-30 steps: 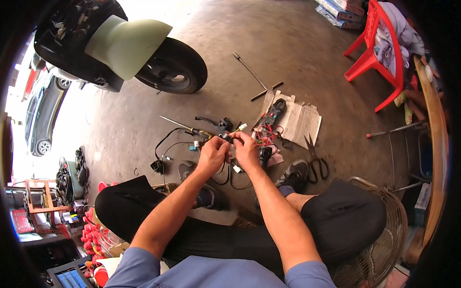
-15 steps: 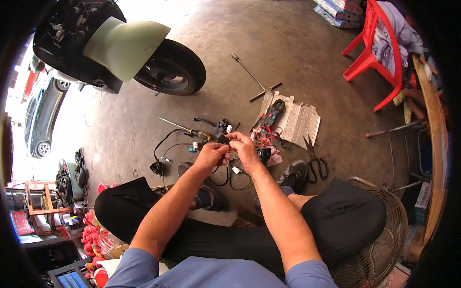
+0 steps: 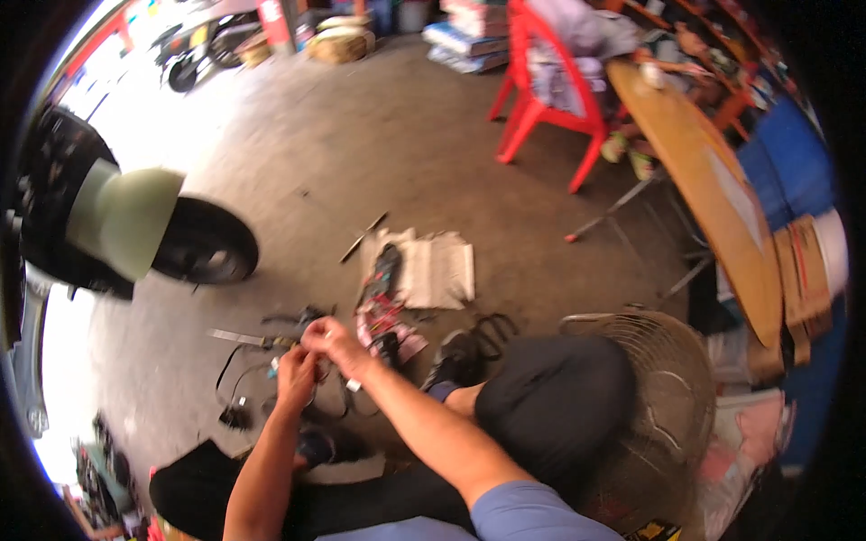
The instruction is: The recorder is repairing and testing the electrical components and throttle assembly of a motorcycle handlebar.
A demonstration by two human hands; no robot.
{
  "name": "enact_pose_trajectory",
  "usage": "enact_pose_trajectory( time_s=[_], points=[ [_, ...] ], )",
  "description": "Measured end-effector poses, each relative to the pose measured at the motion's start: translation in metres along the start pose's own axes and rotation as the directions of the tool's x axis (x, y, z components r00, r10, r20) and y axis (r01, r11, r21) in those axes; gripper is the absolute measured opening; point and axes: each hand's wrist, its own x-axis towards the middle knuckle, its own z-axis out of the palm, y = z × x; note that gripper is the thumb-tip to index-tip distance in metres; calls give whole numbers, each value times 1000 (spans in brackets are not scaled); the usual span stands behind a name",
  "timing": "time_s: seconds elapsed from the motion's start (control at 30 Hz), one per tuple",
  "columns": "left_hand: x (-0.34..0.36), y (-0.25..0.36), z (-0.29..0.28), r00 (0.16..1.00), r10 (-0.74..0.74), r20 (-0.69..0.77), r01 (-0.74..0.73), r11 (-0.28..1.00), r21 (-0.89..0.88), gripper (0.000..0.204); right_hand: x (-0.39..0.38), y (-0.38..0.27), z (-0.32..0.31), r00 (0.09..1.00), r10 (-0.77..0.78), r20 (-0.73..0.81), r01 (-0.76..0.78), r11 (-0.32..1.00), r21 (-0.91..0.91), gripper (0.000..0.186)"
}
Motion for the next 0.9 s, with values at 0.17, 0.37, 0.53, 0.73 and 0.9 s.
enact_pose_trajectory(
  time_s=[0.17,0.37,0.53,0.73,0.9],
  points=[
    [-7,10,5,989,122,-84,-112,987,118,21,6,-2,-16,997,70,14,-67,986,-153,28],
    [-5,4,-2,985,168,-47,-159,975,155,18,8,9,-30,998,64,-16,-65,930,-363,22],
    [-2,0,-9,989,9,148,-10,1000,4,18,5,12,-28,995,-98,-7,76,817,-571,25],
    [-2,6,-12,987,95,127,-118,976,184,23,3,13,-27,986,-164,16,138,773,-619,31],
    [-2,-7,-4,981,187,41,-187,892,411,28,-3,25,-24,948,-318,-22,168,556,-814,58]
  ],
)
